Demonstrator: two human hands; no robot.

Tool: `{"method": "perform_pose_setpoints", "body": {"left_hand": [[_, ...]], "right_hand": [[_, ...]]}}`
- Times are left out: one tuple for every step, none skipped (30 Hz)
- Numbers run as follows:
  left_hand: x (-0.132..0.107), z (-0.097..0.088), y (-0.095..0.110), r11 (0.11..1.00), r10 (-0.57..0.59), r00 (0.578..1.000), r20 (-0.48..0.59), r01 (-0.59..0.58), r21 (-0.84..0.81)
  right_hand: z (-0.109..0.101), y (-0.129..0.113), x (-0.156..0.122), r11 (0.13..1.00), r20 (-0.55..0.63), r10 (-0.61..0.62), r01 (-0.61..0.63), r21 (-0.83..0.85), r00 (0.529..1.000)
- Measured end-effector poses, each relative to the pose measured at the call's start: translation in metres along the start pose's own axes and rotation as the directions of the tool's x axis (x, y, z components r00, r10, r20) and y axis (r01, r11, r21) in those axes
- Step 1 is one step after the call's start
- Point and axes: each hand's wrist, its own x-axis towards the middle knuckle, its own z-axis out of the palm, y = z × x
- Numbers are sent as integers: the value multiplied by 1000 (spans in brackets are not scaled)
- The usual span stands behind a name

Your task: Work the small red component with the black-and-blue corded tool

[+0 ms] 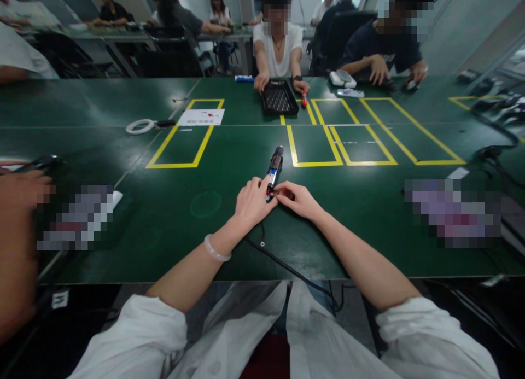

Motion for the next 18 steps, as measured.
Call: {"method": "perform_pose_setpoints", "body": {"left_hand": [[0, 0, -1, 1000, 2, 1000, 3, -2, 2], [0, -1, -2, 1000, 5, 1000, 5, -5, 5], [1, -1, -4, 1000, 11, 1000, 6, -11, 6], [1, -1, -5, 1000, 17, 1000, 6, -17, 7], [1, -1, -7, 1000, 23, 1000, 7, -23, 8], [1, -1, -8, 1000, 27, 1000, 8, -27, 10], [2, -1, -10, 999, 31, 999, 9, -31, 13], [2, -1, -12, 999, 36, 999, 9, -36, 18], [3, 0, -14, 999, 41, 999, 8, -41, 24], [3, 0, -16, 998, 46, 999, 6, -46, 30], [3, 0, -19, 998, 50, 999, 4, -50, 37], [4, 0, -22, 998, 52, 999, 2, -53, 43], [4, -1, -25, 997, 53, 999, 3, -53, 50], [4, -1, -28, 997, 50, 999, 7, -50, 57], [4, -2, -32, 997, 44, 999, 13, -44, 65], [5, -3, -36, 997, 34, 999, 20, -36, 73], [5, -5, -41, 996, 20, 999, 26, -22, 81], [4, -6, -46, 996, 2, 1000, 31, -5, 90]], "right_hand": [[-1, 0, 0, 1000, 0, 1, -1, 4, 1000], [-1, 1, 0, 1000, -1, 2, -2, 6, 1000], [-2, 2, 0, 1000, -3, 3, -3, 8, 1000], [-2, 3, 0, 1000, -6, 4, -4, 8, 1000], [-3, 4, 0, 1000, -10, 7, -7, 8, 1000], [-3, 5, 0, 1000, -14, 11, -11, 7, 1000], [-3, 6, 0, 1000, -18, 16, -16, 7, 1000], [-3, 6, 0, 1000, -21, 21, -21, 8, 1000], [-3, 7, 0, 1000, -23, 26, -25, 9, 999], [-3, 7, 0, 1000, -25, 29, -29, 11, 999], [-3, 7, 0, 999, -26, 31, -31, 13, 999], [-3, 7, 0, 999, -25, 31, -31, 14, 999], [-3, 8, 0, 999, -25, 30, -30, 15, 999], [-3, 8, 0, 999, -25, 28, -28, 15, 999], [-3, 8, 0, 1000, -27, 27, -27, 15, 999], [-4, 8, 0, 1000, -27, 26, -26, 14, 999], [-4, 8, 0, 1000, -27, 26, -26, 12, 999], [-4, 8, 1, 1000, -27, 26, -26, 9, 999]]}}
